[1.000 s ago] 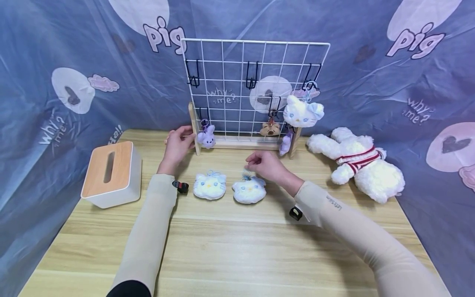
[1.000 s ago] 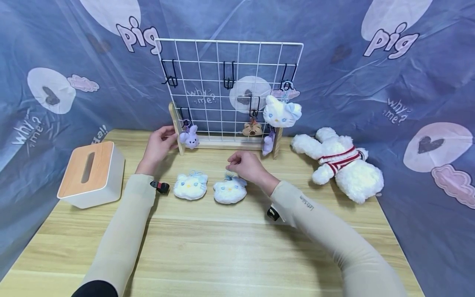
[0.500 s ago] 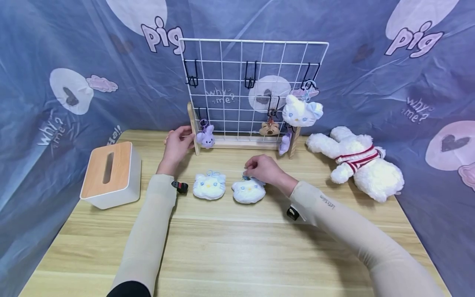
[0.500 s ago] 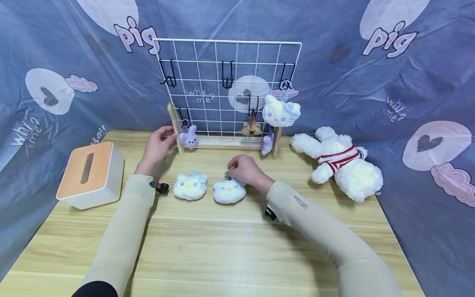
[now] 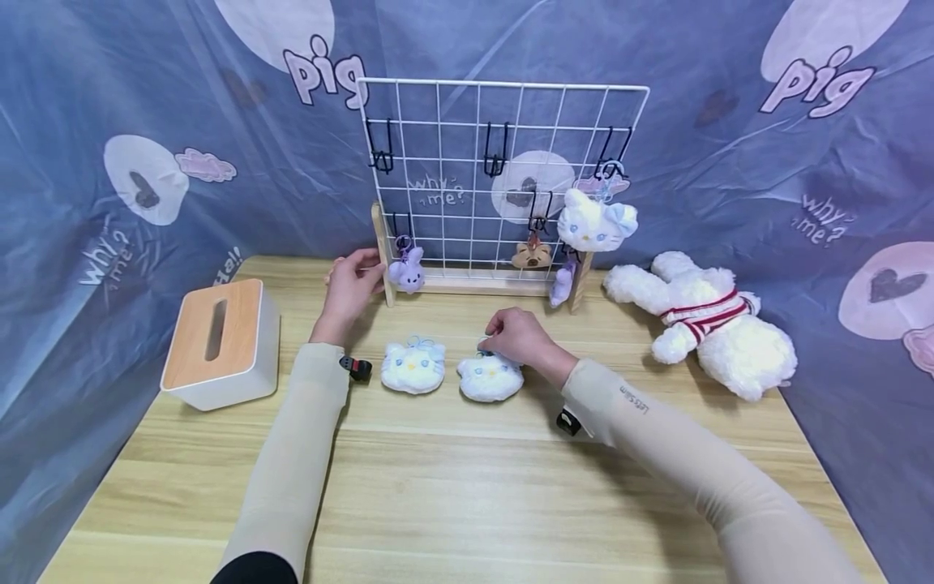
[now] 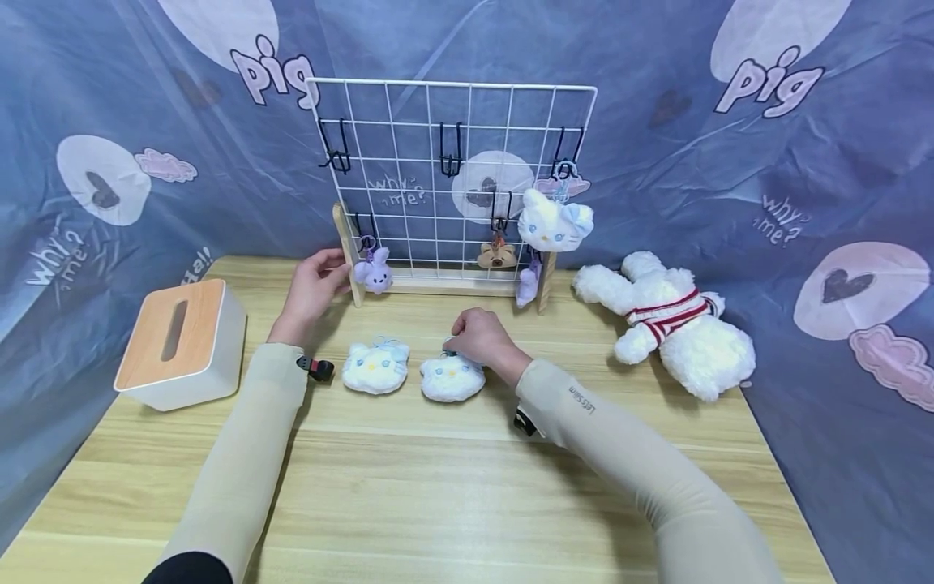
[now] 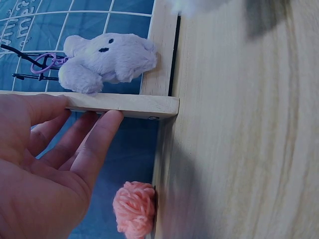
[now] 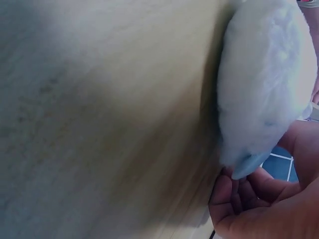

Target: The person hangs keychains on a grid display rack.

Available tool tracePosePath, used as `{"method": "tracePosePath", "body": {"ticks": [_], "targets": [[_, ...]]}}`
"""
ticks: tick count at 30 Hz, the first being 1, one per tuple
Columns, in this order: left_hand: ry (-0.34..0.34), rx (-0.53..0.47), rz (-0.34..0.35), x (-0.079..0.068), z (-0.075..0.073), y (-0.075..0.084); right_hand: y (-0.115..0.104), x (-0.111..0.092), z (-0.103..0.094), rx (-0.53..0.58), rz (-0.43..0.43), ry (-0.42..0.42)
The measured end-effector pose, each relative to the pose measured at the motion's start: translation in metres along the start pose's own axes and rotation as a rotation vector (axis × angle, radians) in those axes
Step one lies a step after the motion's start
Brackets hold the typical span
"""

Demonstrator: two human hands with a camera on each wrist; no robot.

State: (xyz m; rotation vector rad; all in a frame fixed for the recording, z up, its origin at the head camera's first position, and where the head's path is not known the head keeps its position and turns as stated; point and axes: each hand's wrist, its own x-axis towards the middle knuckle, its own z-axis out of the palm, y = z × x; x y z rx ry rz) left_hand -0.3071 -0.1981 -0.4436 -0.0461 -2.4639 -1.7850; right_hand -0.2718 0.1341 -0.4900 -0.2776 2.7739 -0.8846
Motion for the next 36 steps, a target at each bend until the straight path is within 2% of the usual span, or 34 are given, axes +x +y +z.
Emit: {"method": "tracePosePath", "body": {"ticks": [5, 12, 15, 22, 31, 34, 36], "targets": [[-0.001, -0.004, 0.005, 0.001, 0.001, 0.0, 0.011, 0.012, 0.009, -0.034, 0.027, -0.012], [0.008, 0.018, 0.011, 0.002, 0.001, 0.002, -0.043, -0.033, -0.02, -0.044, 0.056, -0.006], [0.011, 0.026, 0.008, 0.002, 0.001, 0.002, -0.04, -0.029, -0.019, -0.032, 0.055, -0.014], [0.009, 0.027, 0.002, 0.002, 0.001, 0.002, -0.01, -0.005, -0.002, -0.026, 0.019, 0.009], [0.0, 0.02, -0.013, 0.001, 0.001, 0.0, -0.037, -0.03, -0.019, -0.024, 0.033, -0.024], [0.004, 0.019, -0.01, 0.001, 0.001, -0.001, -0.032, -0.027, -0.017, -0.02, 0.002, -0.018], [0.006, 0.021, -0.008, 0.0, 0.001, -0.001, -0.02, -0.02, -0.01, -0.015, -0.029, -0.005]]}}
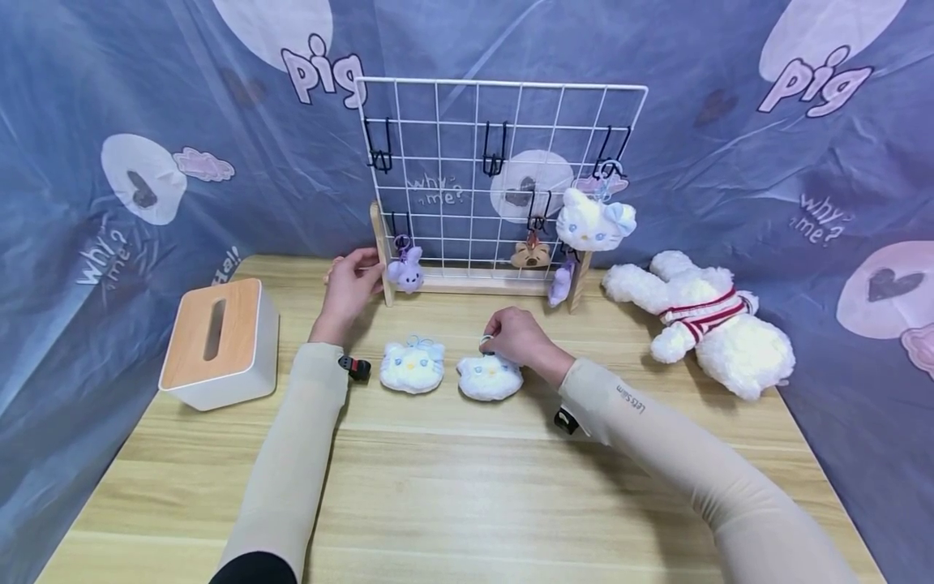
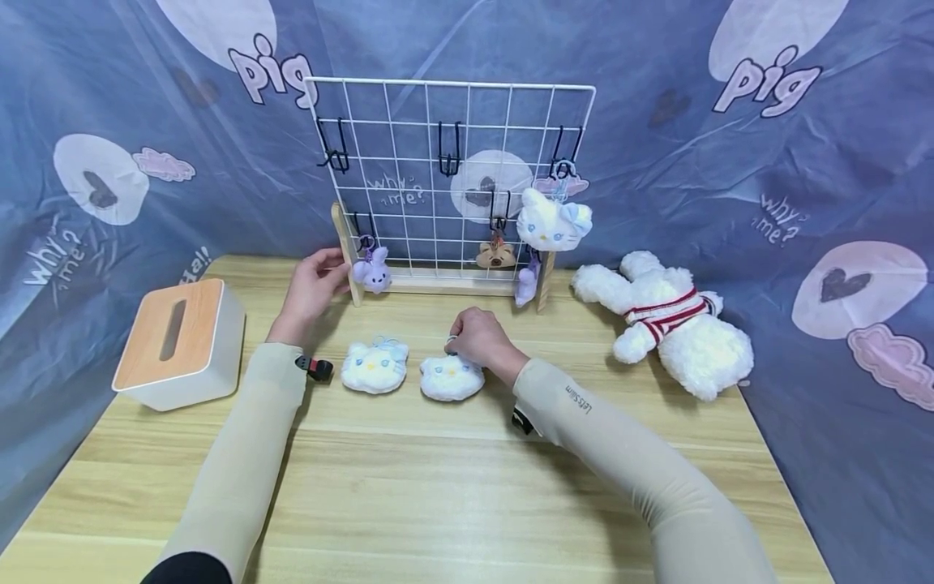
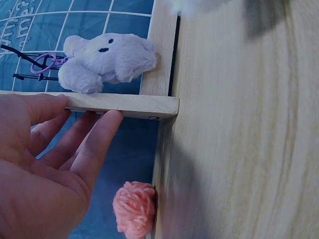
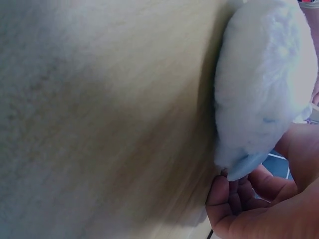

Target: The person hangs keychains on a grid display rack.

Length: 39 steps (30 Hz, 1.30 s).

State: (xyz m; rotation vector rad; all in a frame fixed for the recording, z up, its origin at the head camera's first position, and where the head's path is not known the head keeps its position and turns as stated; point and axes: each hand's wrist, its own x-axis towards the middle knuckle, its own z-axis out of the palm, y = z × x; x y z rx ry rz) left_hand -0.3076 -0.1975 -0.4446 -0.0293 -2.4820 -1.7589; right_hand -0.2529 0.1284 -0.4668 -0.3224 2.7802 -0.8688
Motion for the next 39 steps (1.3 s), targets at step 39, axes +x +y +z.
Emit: {"method": "tracePosePath", "body": {"ticks": [39], "targets": [[0.009, -0.006, 0.009, -0.001, 0.0, 0.001, -0.015, -0.021, -0.02, 0.233, -0.02, 0.011]]}}
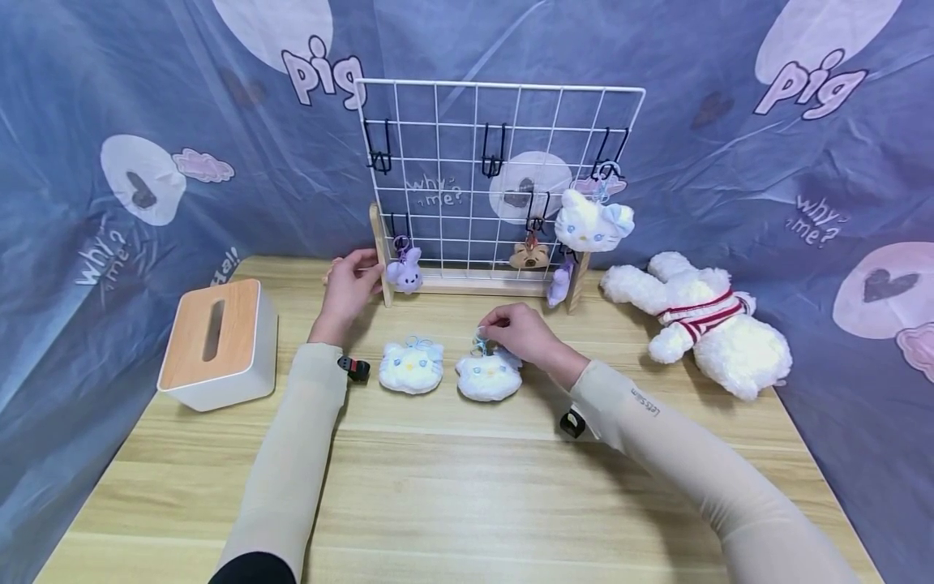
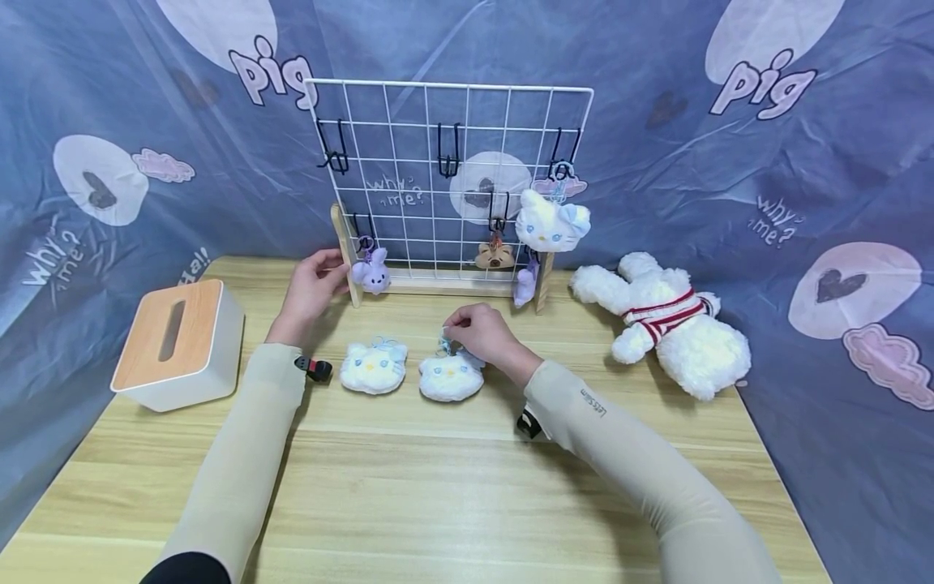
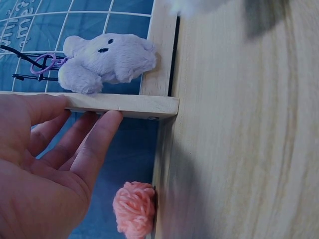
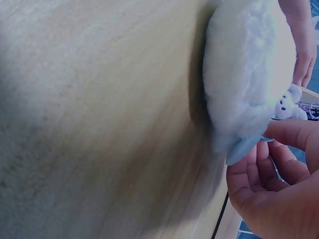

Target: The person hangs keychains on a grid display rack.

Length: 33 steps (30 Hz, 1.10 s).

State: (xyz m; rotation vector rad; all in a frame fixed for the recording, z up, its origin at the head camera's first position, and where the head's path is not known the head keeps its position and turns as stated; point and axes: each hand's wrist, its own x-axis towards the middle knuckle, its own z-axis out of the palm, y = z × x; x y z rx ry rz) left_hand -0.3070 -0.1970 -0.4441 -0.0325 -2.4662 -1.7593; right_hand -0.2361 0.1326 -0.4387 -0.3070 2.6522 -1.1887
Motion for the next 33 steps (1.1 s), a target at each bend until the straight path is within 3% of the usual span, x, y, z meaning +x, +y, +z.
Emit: {"method": "tracePosePath", "body": {"ticks": [19, 33], "targets": [[-0.009, 0.006, -0.013, 0.0, -0.001, 0.001, -0.01, -0.01, -0.006, 0.117, 0.004, -0.023], [-0.006, -0.002, -0.006, -0.001, -0.001, 0.001, -0.02, -0.022, -0.012, 0.184, -0.063, -0.04]]}}
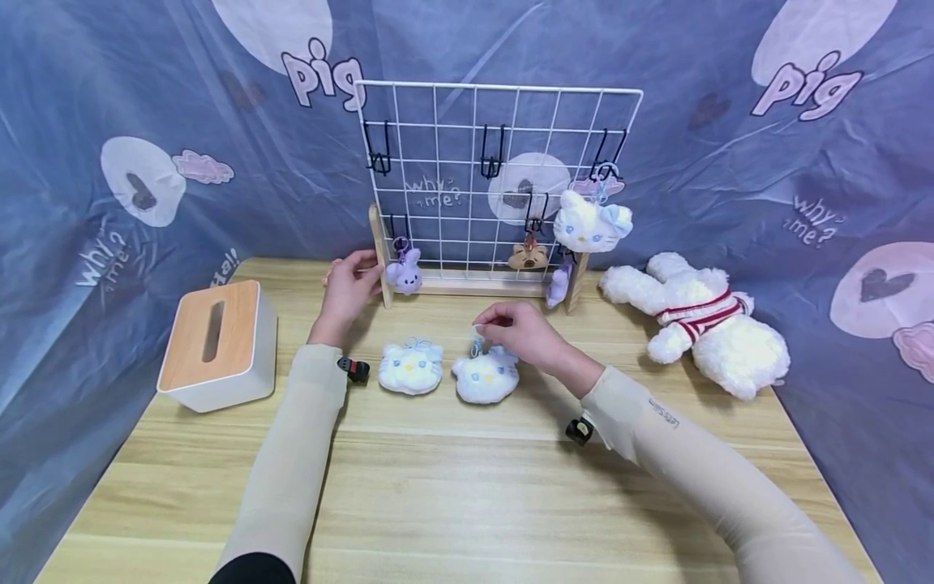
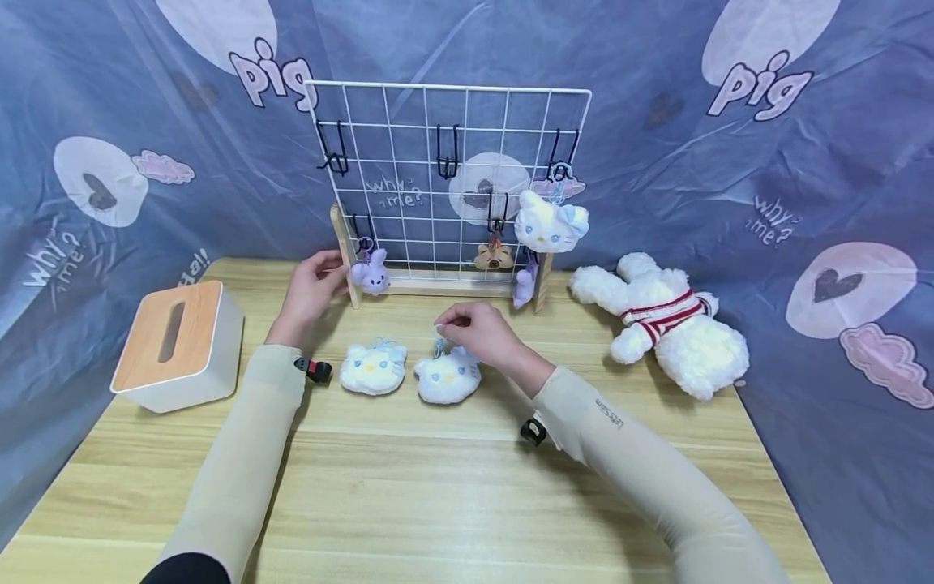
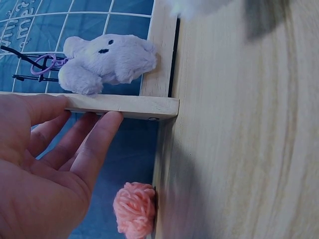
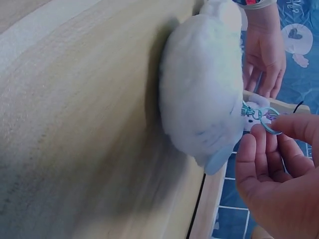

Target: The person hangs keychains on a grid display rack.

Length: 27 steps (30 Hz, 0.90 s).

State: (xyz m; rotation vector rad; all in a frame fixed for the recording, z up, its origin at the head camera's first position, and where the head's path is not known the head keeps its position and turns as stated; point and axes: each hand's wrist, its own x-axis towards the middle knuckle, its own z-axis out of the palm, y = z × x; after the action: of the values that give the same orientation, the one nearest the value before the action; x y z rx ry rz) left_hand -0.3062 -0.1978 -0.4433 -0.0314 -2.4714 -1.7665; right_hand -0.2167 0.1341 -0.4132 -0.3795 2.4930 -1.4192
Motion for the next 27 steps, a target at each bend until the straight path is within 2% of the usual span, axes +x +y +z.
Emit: {"method": "tracePosePath", "body": {"ticks": [9, 27], "targets": [[0.002, 0.01, 0.008, 0.001, 0.001, 0.0, -0.011, -0.01, -0.008, 0.039, -0.049, 0.007], [-0.003, 0.006, -0.001, -0.001, 0.001, 0.001, -0.028, -0.017, -0.022, 0.022, -0.105, 0.059]]}}
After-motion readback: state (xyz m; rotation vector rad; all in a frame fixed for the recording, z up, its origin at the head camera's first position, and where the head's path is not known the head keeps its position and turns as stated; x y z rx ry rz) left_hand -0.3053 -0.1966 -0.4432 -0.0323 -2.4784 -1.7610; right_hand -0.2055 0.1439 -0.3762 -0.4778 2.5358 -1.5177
